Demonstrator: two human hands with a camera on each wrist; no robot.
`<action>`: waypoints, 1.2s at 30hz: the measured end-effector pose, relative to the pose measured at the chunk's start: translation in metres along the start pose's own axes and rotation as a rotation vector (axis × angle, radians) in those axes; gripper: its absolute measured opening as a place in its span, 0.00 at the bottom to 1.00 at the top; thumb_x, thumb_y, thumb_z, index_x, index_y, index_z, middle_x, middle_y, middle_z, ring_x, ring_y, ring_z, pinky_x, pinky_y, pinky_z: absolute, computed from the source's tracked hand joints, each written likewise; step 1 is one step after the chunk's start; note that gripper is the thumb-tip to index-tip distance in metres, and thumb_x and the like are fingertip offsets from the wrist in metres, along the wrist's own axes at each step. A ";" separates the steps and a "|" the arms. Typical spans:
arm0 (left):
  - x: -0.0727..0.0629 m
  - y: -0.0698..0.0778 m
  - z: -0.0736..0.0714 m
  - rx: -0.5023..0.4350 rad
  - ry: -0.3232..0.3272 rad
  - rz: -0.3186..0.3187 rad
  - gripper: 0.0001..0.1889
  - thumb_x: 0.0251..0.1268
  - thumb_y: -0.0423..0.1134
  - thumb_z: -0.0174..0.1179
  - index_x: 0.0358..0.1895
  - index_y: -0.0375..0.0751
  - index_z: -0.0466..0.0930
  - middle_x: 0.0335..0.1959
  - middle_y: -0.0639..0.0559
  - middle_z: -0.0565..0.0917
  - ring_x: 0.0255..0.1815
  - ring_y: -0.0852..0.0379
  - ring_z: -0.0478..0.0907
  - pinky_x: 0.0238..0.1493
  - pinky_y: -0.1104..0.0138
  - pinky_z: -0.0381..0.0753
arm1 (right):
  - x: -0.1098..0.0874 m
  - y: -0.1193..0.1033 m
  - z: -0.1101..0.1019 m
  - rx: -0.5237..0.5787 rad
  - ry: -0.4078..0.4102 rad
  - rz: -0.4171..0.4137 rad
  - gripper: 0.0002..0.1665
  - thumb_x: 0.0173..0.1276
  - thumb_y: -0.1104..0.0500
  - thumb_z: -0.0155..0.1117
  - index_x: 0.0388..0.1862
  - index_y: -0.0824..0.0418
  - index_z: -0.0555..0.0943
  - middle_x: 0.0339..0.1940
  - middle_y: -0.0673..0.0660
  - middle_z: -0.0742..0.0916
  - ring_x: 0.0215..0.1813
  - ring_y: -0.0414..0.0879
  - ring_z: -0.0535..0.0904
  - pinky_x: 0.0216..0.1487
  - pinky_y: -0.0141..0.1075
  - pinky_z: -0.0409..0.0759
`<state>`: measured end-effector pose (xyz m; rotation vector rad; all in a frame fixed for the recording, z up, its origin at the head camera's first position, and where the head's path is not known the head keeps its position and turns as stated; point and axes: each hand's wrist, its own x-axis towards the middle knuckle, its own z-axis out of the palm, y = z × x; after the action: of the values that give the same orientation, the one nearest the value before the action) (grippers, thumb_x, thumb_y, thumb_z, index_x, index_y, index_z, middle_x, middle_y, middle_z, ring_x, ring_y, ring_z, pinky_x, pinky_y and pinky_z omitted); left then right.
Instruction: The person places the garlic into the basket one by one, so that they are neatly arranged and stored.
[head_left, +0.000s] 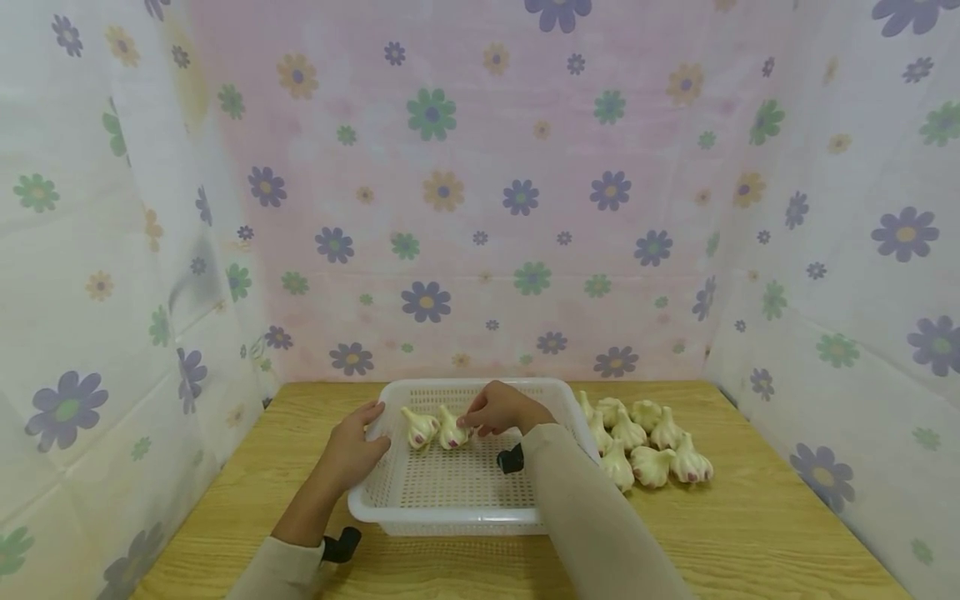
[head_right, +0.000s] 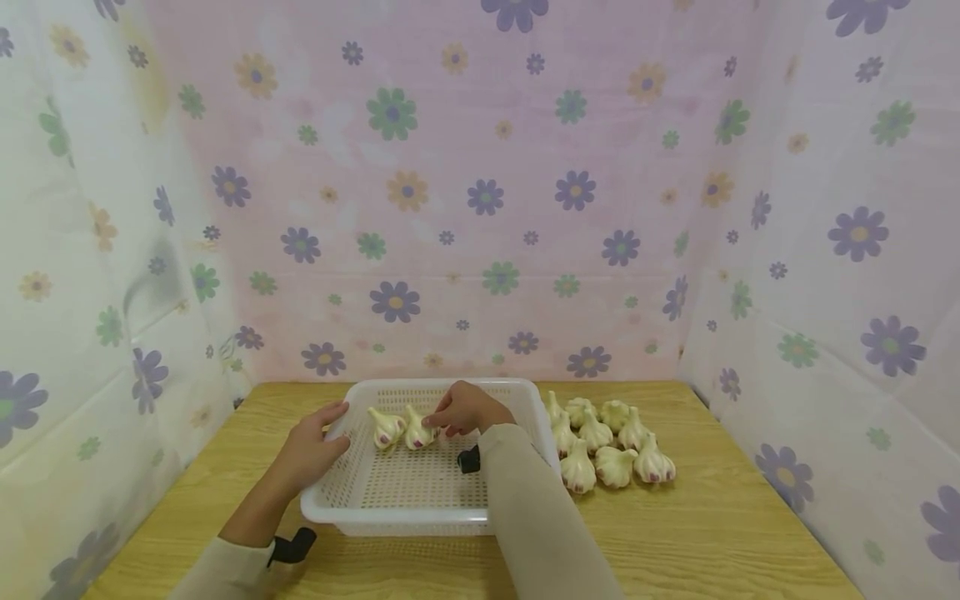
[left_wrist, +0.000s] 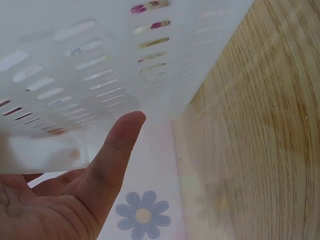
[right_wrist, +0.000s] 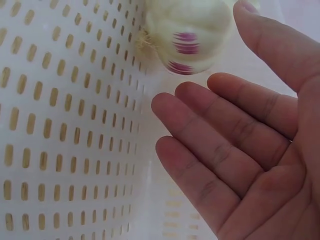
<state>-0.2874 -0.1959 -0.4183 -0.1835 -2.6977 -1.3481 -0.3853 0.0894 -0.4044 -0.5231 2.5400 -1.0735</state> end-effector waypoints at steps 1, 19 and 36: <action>0.000 0.000 0.000 -0.003 0.001 0.002 0.35 0.69 0.34 0.58 0.78 0.33 0.63 0.83 0.38 0.58 0.75 0.30 0.66 0.56 0.48 0.86 | 0.000 0.000 0.000 -0.002 0.002 -0.004 0.13 0.66 0.46 0.75 0.40 0.53 0.92 0.39 0.59 0.93 0.43 0.59 0.89 0.48 0.50 0.88; 0.000 0.000 -0.001 -0.026 0.014 0.007 0.34 0.68 0.34 0.59 0.77 0.33 0.65 0.82 0.38 0.61 0.67 0.33 0.77 0.47 0.54 0.90 | -0.009 -0.019 -0.016 -0.065 0.024 -0.102 0.20 0.70 0.47 0.71 0.52 0.59 0.89 0.44 0.61 0.92 0.48 0.64 0.88 0.50 0.56 0.87; 0.003 -0.002 0.001 -0.011 0.028 0.002 0.34 0.66 0.35 0.60 0.77 0.33 0.66 0.82 0.39 0.62 0.63 0.38 0.80 0.46 0.55 0.90 | -0.024 -0.005 -0.045 -0.135 0.065 -0.116 0.26 0.69 0.42 0.71 0.58 0.56 0.87 0.47 0.51 0.91 0.44 0.45 0.88 0.50 0.44 0.88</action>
<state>-0.2903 -0.1963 -0.4197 -0.1666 -2.6674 -1.3546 -0.3826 0.1249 -0.3668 -0.6897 2.6812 -0.9762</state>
